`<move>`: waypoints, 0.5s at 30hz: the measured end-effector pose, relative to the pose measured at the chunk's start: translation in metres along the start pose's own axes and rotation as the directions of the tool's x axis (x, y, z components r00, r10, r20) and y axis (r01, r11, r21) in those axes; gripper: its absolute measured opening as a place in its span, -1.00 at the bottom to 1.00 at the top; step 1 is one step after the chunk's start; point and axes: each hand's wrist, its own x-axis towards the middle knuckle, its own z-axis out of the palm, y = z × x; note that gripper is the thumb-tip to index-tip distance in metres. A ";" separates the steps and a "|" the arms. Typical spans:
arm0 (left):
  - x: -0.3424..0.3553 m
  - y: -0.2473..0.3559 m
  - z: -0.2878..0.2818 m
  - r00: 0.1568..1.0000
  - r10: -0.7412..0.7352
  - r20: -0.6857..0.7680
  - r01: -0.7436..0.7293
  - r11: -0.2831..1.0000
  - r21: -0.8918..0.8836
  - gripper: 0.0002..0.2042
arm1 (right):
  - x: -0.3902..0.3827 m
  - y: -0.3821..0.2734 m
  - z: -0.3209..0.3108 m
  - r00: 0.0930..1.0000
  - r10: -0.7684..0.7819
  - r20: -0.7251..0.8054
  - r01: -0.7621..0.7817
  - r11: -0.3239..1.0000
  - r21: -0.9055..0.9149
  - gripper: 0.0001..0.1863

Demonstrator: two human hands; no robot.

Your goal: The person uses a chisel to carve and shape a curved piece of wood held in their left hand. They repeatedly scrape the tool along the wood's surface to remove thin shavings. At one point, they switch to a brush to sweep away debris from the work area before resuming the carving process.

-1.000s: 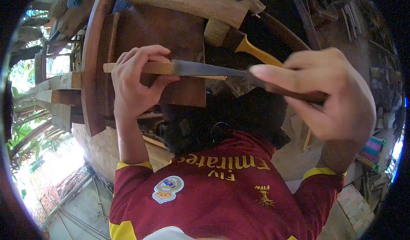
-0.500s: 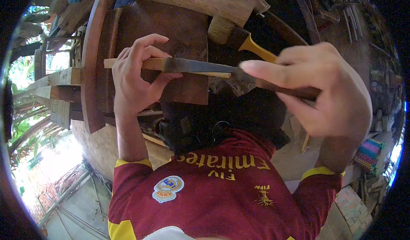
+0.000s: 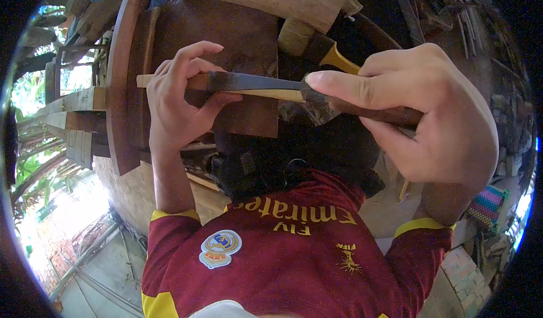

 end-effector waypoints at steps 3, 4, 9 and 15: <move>0.000 -0.002 -0.002 1.000 -0.004 0.012 0.004 1.000 -0.012 -0.44 | -0.007 -0.003 -0.003 1.000 0.024 -0.005 -0.024 1.000 -0.005 -0.33; 0.001 -0.003 -0.002 1.000 -0.004 0.019 0.005 1.000 -0.023 -0.44 | -0.012 -0.007 -0.006 0.999 0.050 -0.005 -0.050 0.999 -0.014 -0.33; 0.000 -0.002 -0.001 1.000 0.009 0.013 -0.009 1.000 -0.008 -0.43 | -0.021 -0.011 -0.008 0.995 0.095 -0.003 -0.095 0.995 -0.037 -0.34; 0.000 -0.002 -0.004 0.998 -0.050 0.044 0.051 0.998 -0.022 -0.46 | 0.003 0.001 0.005 1.000 -0.005 0.024 0.005 1.000 0.016 -0.27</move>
